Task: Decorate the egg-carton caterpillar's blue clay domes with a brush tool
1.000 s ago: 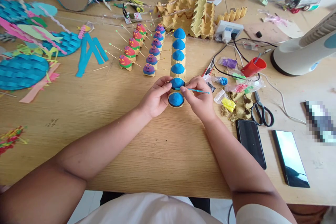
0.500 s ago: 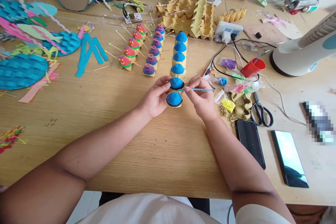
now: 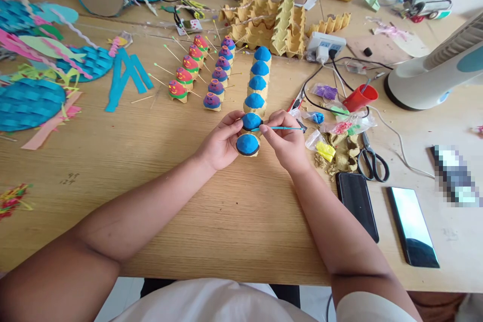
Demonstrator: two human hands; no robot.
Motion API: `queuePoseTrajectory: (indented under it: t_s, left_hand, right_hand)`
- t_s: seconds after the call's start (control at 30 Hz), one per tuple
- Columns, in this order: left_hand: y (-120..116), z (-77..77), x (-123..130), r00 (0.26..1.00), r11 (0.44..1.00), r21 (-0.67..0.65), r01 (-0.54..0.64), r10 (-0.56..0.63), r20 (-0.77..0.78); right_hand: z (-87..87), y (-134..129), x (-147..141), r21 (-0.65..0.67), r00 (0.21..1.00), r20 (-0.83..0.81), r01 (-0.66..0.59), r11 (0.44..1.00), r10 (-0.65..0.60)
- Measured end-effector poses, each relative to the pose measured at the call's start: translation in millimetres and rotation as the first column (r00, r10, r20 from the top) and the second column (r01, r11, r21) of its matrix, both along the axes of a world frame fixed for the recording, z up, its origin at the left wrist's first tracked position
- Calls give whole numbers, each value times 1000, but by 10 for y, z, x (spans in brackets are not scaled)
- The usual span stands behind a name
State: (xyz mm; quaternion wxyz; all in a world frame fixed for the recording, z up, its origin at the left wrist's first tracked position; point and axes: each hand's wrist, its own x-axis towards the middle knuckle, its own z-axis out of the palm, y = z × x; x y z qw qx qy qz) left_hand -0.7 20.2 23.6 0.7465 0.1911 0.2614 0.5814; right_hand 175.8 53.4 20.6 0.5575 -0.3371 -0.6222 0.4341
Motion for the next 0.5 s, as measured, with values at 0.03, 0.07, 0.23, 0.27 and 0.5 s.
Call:
queuePoseTrajectory:
  t_s: [0.03, 0.07, 0.23, 0.27, 0.5]
  left_hand:
    - [-1, 2, -1, 1000, 1000, -10, 2, -2, -2]
    - [-1, 3, -3, 1000, 1000, -18, 5, -5, -2]
    - [7, -14, -20, 1000, 999, -32, 21, -21, 8]
    - [8, -19, -25, 1000, 999, -34, 26, -25, 11]
    - [5, -40, -45, 998, 998, -10, 58, -58, 31]
  right_hand:
    - [-3, 4, 2, -7, 1000, 8, 5, 1000, -5]
    - [-7, 8, 5, -16, 1000, 10, 4, 1000, -4]
    - [4, 23, 31, -105, 994, -73, -93, 990, 86]
    - [18, 23, 34, -126, 990, -95, -119, 985, 108]
    - [102, 8, 21, -203, 970, -188, -192, 960, 154]
